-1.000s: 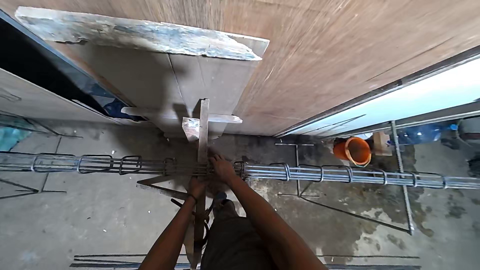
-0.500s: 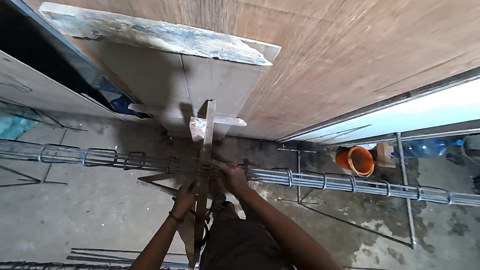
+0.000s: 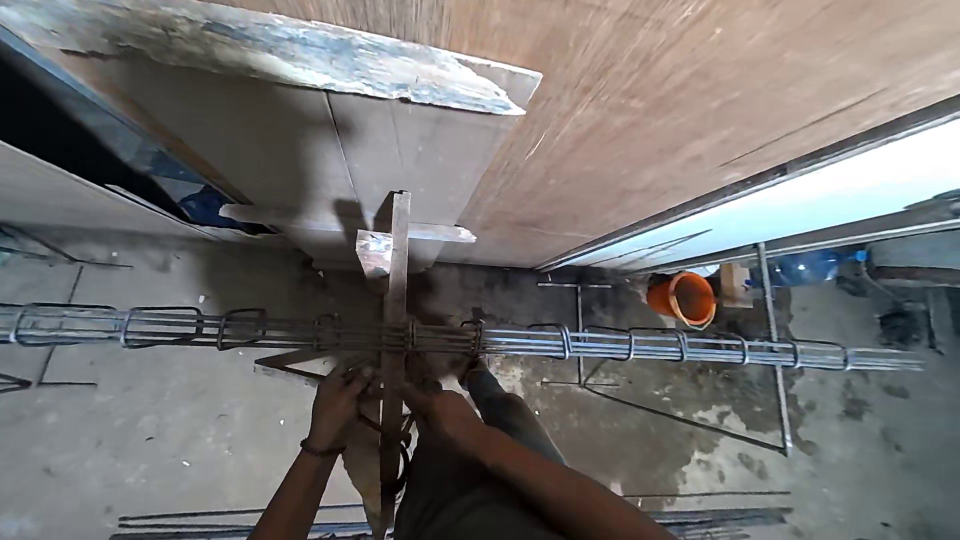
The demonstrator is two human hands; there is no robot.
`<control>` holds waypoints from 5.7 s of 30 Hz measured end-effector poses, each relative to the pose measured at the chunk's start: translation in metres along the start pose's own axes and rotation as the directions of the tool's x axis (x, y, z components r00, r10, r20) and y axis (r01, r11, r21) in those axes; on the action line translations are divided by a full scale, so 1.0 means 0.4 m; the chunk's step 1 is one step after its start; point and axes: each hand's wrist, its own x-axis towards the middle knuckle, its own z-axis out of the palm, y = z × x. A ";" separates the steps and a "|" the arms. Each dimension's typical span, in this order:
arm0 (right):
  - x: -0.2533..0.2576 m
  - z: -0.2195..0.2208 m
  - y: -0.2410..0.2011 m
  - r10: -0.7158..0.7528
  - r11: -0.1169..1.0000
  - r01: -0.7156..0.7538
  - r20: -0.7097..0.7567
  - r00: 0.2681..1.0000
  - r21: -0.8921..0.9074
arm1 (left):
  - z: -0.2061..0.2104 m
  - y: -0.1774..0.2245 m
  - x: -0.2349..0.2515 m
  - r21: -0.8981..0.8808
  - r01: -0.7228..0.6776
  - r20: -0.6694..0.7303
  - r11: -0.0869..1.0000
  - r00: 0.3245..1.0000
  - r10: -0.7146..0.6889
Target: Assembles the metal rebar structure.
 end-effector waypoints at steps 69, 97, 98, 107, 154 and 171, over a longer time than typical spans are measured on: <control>0.327 0.065 -0.098 0.435 0.781 -0.391 -0.025 0.900 -0.488 | 0.092 0.122 0.232 0.839 -0.221 0.240 0.497 0.970 0.027; 0.301 0.013 -0.048 0.350 0.829 -0.366 -0.117 0.929 -0.423 | 0.460 0.068 0.455 0.820 -0.327 0.071 -0.469 0.872 -0.485; 0.303 0.013 -0.046 0.348 0.829 -0.368 -0.127 0.929 -0.422 | 0.459 0.075 0.454 0.833 -0.318 0.068 -0.452 0.871 -0.487; 0.307 -0.022 -0.028 0.340 0.889 -0.366 -0.140 0.930 -0.275 | 0.447 0.172 0.476 0.637 -0.672 0.372 -0.378 0.697 -0.613; 0.401 -0.254 0.439 0.419 0.834 -0.478 0.249 0.873 0.275 | 0.230 -0.170 0.237 0.736 -0.321 -0.014 0.596 0.873 0.487; 0.428 -0.244 0.323 0.509 0.855 -0.510 0.338 0.792 -0.092 | 0.229 -0.137 0.226 0.767 -0.296 0.026 0.569 0.901 0.433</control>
